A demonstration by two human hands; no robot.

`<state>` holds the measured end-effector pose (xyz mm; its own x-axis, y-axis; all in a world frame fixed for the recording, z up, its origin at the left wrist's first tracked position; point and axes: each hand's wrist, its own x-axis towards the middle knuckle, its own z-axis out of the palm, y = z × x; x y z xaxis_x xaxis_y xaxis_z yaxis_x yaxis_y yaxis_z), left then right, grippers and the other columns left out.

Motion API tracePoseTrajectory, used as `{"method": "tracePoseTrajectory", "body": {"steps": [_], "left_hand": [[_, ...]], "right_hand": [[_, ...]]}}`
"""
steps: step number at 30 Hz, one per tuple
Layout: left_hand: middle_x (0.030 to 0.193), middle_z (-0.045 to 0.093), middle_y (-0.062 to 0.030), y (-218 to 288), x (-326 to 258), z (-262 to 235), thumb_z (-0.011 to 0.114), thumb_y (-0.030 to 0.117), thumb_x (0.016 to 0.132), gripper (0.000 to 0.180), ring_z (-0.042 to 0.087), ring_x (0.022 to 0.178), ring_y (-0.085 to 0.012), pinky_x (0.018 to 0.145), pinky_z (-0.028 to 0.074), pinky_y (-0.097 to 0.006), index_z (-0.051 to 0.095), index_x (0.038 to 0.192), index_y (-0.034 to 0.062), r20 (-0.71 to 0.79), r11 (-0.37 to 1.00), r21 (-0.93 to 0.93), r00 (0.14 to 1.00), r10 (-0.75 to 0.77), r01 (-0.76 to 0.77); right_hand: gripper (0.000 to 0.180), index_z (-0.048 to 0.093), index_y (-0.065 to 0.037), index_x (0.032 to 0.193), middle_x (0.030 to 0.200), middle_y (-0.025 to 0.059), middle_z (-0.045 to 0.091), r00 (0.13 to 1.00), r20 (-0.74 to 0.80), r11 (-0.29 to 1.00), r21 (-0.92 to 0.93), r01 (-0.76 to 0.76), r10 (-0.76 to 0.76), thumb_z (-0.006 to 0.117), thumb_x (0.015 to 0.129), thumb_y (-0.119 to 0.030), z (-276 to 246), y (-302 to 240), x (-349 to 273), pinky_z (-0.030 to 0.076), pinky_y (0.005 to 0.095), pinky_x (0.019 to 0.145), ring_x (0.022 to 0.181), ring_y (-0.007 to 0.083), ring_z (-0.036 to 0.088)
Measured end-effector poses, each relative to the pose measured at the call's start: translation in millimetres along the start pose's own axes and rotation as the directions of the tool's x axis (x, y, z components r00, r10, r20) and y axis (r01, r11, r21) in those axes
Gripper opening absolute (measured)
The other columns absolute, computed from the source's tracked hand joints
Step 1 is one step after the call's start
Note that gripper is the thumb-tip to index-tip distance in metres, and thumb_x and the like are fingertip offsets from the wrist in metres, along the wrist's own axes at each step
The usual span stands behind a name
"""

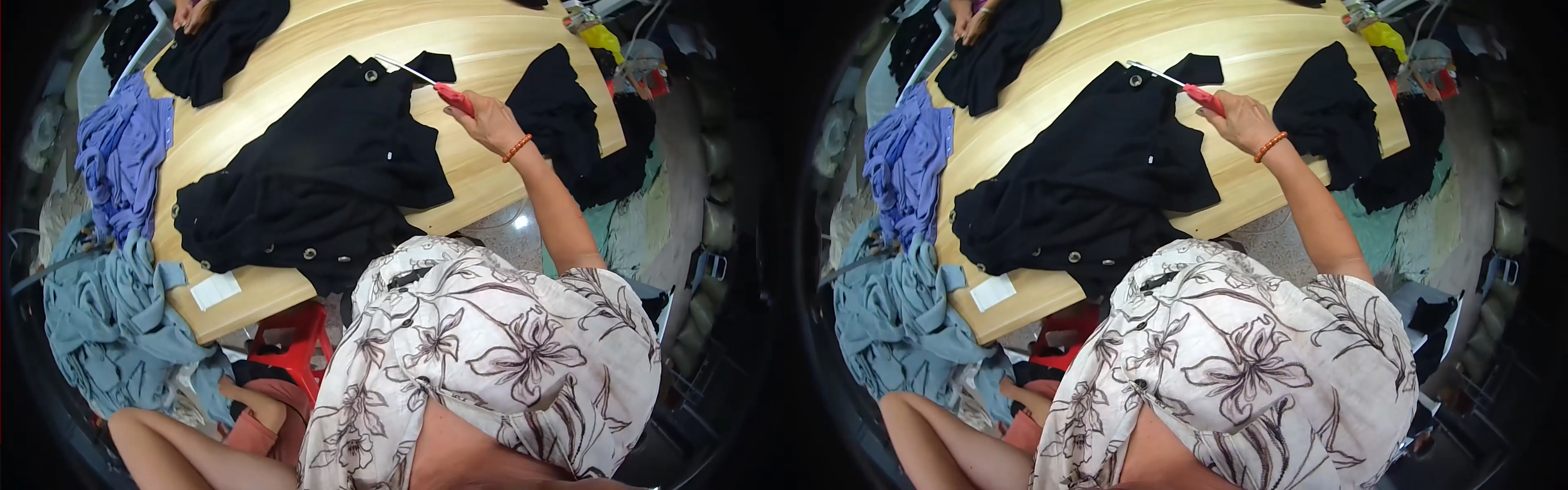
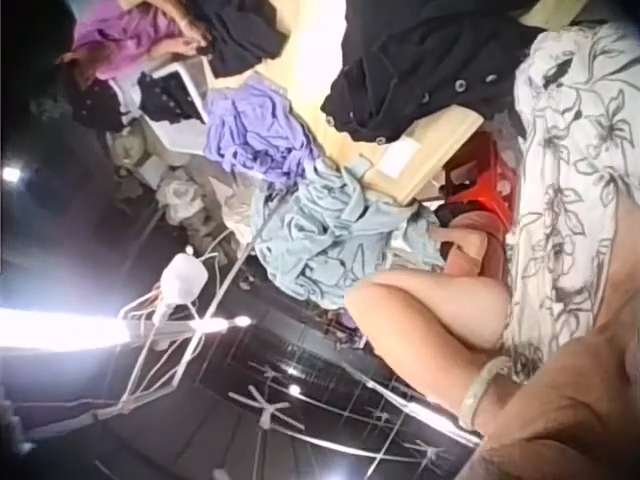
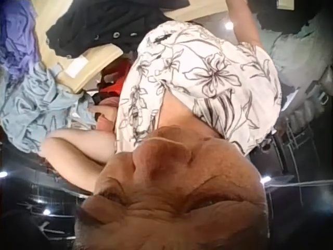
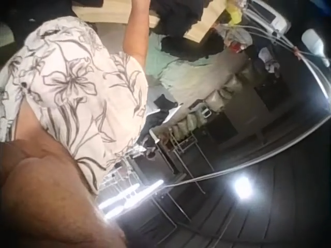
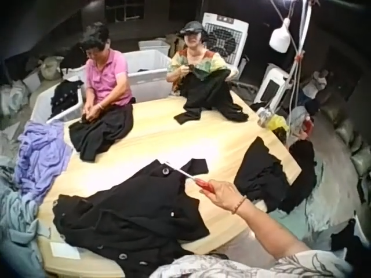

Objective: Trimming excess threads and fabric from black clothing pieces using scissors.

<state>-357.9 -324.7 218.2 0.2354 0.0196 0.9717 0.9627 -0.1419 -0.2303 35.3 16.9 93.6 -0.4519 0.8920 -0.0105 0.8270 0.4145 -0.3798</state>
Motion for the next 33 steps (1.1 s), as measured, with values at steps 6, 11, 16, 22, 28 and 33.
{"method": "tracePoseTrajectory", "body": {"steps": [6, 11, 16, 22, 28, 33], "left_hand": [[0.128, 0.049, -0.0166, 45.8, 79.6, 32.6, 0.037, 0.023, 0.103, 0.035, 0.046, 0.115, -0.0223, 0.100, 0.036, -0.042, 0.045, 0.128, 0.0007, -0.103, 0.921, -0.250, 0.954, 0.282, -0.299], [0.137, 0.043, -0.0146, 85.4, 152.5, -23.0, 0.035, 0.024, 0.104, 0.037, 0.040, 0.121, -0.0190, 0.106, 0.030, -0.041, 0.040, 0.135, 0.0037, -0.272, 0.722, -0.509, 0.884, 0.381, -0.468], [0.146, 0.037, -0.0126, 148.6, 178.4, 88.7, 0.034, 0.024, 0.105, 0.041, 0.034, 0.128, -0.0158, 0.112, 0.024, -0.041, 0.035, 0.141, 0.0066, -0.396, 0.467, -0.652, 0.794, 0.462, -0.597], [0.091, 0.065, -0.0148, 137.9, 94.3, 85.0, 0.042, 0.021, 0.100, 0.031, 0.063, 0.076, -0.0233, 0.071, 0.052, -0.034, 0.062, 0.097, -0.0029, 0.280, 0.977, -0.093, 0.947, -0.158, 0.190], [0.131, 0.050, -0.0213, 80.1, -110.0, 147.6, 0.073, 0.009, 0.080, 0.063, 0.050, 0.121, -0.0373, 0.101, 0.041, -0.042, 0.047, 0.138, 0.0068, 0.825, 0.670, 0.329, 0.143, -0.547, 0.665], [0.129, 0.050, -0.0186, 61.5, -151.7, 168.2, 0.073, 0.009, 0.079, 0.066, 0.047, 0.123, -0.0362, 0.102, 0.039, -0.041, 0.044, 0.139, 0.0105, 0.798, 0.631, 0.523, -0.068, -0.599, 0.573]], "right_hand": [[0.040, 0.062, -0.003, 0.093, 0.077, 0.0226, 0.065, 0.993, 0.100, 0.991, 0.121, 0.058, -0.071, 0.062, 0.090, -0.043, 4.3, 23.3, 5.2, 0.049, 0.0477, 0.070, 0.078, 0.0417, 0.064], [0.047, 0.069, -0.005, 0.092, 0.072, 0.0172, 0.067, 0.961, 0.277, 0.999, 0.037, -0.003, -0.007, 0.063, 0.086, -0.051, 16.9, 57.4, -14.4, 0.051, 0.0445, 0.070, 0.074, 0.0369, 0.066], [0.055, 0.071, -0.009, 0.085, 0.071, 0.0186, 0.067, 0.931, 0.355, 0.994, 0.096, 0.059, -0.089, 0.067, 0.076, -0.063, 63.3, 47.5, -36.9, 0.052, 0.0468, 0.070, 0.073, 0.0380, 0.066], [0.052, 0.063, -0.007, 0.071, 0.066, 0.0159, 0.064, 0.974, 0.223, 0.994, 0.111, 0.023, -0.047, 0.069, 0.077, -0.059, 112.2, 30.6, -78.8, 0.051, 0.0474, 0.060, 0.065, 0.0374, 0.065], [0.071, 0.046, 0.001, 0.122, 0.115, 0.0186, 0.053, 0.955, 0.202, 0.970, 0.155, 0.189, -0.219, 0.082, 0.068, -0.028, 140.8, 27.6, -117.5, 0.046, 0.0446, 0.079, 0.101, 0.0351, 0.056], [0.047, 0.050, -0.002, 0.111, 0.109, 0.0177, 0.054, 0.978, 0.140, 0.985, 0.096, 0.145, -0.158, 0.072, 0.074, -0.020, 172.6, 38.9, -120.0, 0.047, 0.0450, 0.074, 0.090, 0.0374, 0.058]]}}
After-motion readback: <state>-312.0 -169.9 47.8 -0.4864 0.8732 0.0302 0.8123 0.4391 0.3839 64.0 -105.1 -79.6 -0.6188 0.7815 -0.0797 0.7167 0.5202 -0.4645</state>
